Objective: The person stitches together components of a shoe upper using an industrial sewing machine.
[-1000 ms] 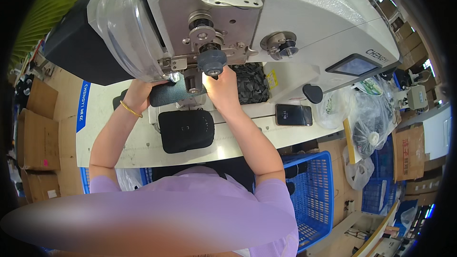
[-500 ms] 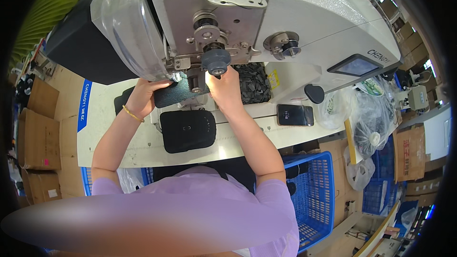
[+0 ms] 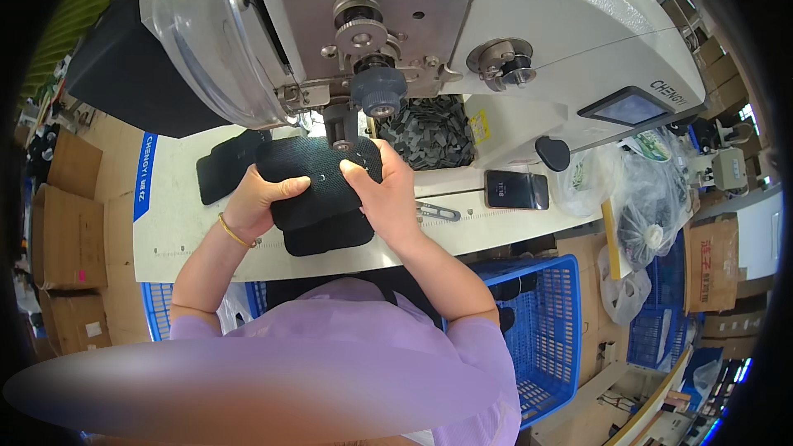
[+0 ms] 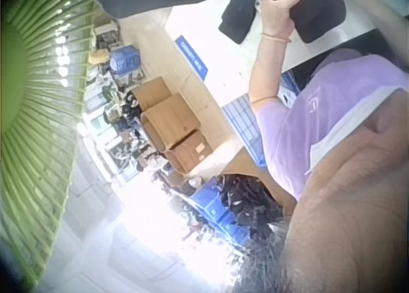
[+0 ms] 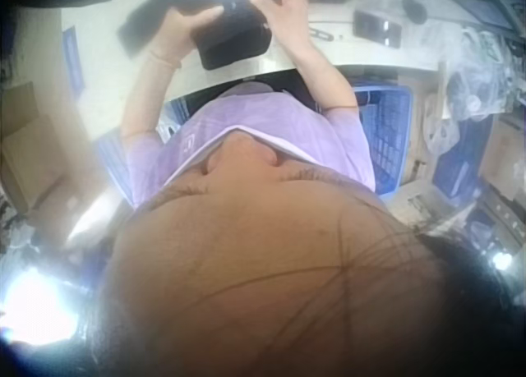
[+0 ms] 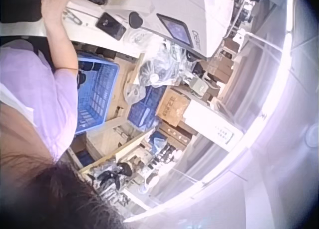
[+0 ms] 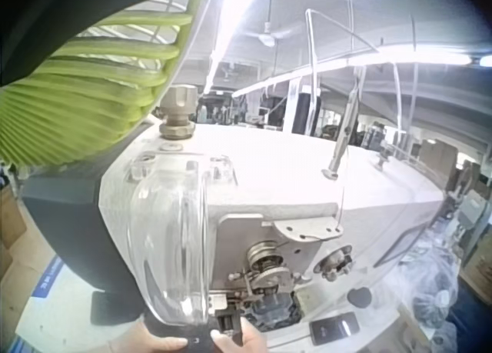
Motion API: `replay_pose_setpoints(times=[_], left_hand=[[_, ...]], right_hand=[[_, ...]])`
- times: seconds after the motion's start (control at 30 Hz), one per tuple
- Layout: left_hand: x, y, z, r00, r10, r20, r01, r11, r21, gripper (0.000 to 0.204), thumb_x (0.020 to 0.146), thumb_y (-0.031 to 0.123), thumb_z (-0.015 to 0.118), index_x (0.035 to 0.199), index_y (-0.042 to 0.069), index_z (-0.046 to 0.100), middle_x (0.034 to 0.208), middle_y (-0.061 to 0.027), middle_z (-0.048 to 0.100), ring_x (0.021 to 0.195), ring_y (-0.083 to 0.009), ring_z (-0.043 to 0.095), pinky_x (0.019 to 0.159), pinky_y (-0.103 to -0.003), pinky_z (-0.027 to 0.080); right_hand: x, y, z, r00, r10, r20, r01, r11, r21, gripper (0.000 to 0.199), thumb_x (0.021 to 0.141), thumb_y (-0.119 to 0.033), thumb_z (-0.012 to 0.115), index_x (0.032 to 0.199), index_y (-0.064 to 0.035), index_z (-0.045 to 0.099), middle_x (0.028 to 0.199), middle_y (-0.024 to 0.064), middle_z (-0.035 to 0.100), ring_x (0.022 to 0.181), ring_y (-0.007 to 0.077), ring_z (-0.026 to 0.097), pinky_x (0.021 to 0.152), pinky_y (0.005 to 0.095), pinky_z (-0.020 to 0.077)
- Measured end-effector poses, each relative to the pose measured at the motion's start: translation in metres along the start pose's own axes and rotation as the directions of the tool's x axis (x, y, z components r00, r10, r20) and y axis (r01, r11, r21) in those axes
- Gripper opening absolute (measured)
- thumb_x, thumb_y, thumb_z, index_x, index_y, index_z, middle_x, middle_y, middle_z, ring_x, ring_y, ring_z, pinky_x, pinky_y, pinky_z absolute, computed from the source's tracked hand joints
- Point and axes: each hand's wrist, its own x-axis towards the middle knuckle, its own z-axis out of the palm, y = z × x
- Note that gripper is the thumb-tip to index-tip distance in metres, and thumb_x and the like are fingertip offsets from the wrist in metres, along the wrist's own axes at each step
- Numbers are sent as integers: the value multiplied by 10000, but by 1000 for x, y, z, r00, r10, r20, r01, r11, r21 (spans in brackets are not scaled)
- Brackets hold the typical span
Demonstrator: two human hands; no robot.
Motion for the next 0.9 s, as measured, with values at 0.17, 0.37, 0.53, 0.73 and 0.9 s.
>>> replay_pose_setpoints(times=[0.17,0.37,0.53,0.73,0.9], left_hand=[[-1,0,0,998,-4,-63,6,1000,25,460,721,-38,751,1139,-7,560,1065,-90,632,943,-171,627,851,-319,527],[-4,7,3,986,22,-165,-3,994,111,351,716,-65,726,1047,-18,620,923,-80,663,830,-169,653,769,-305,556],[18,22,-5,978,101,-180,-85,992,93,241,737,-38,709,969,-48,647,907,-100,675,779,-164,655,718,-288,554],[40,34,-10,978,113,-173,-82,981,175,223,746,-47,685,965,-25,652,925,-92,665,827,-160,634,773,-284,513],[43,34,-10,980,129,-150,-102,979,176,187,739,-49,703,915,-13,651,892,-88,654,816,-157,624,762,-282,515]], right_hand=[[-3,-1,3,1000,11,22,-11,1000,-7,212,854,-137,631,1023,-28,564,709,-25,567,498,6,464,408,179,364],[-6,-7,10,1000,-19,-7,19,1000,-8,254,865,-132,621,1078,-17,547,703,-21,561,492,12,461,409,176,365],[22,-18,8,998,25,-51,-34,981,-190,188,889,-37,548,1076,-10,545,723,1,563,520,42,509,445,205,444],[44,-9,8,988,-112,-108,101,990,-102,121,901,-18,512,1010,-36,562,750,11,568,547,60,529,475,226,484],[45,-8,8,980,-172,-100,176,984,37,222,840,-147,690,949,-9,554,708,33,580,481,90,526,409,207,399]])
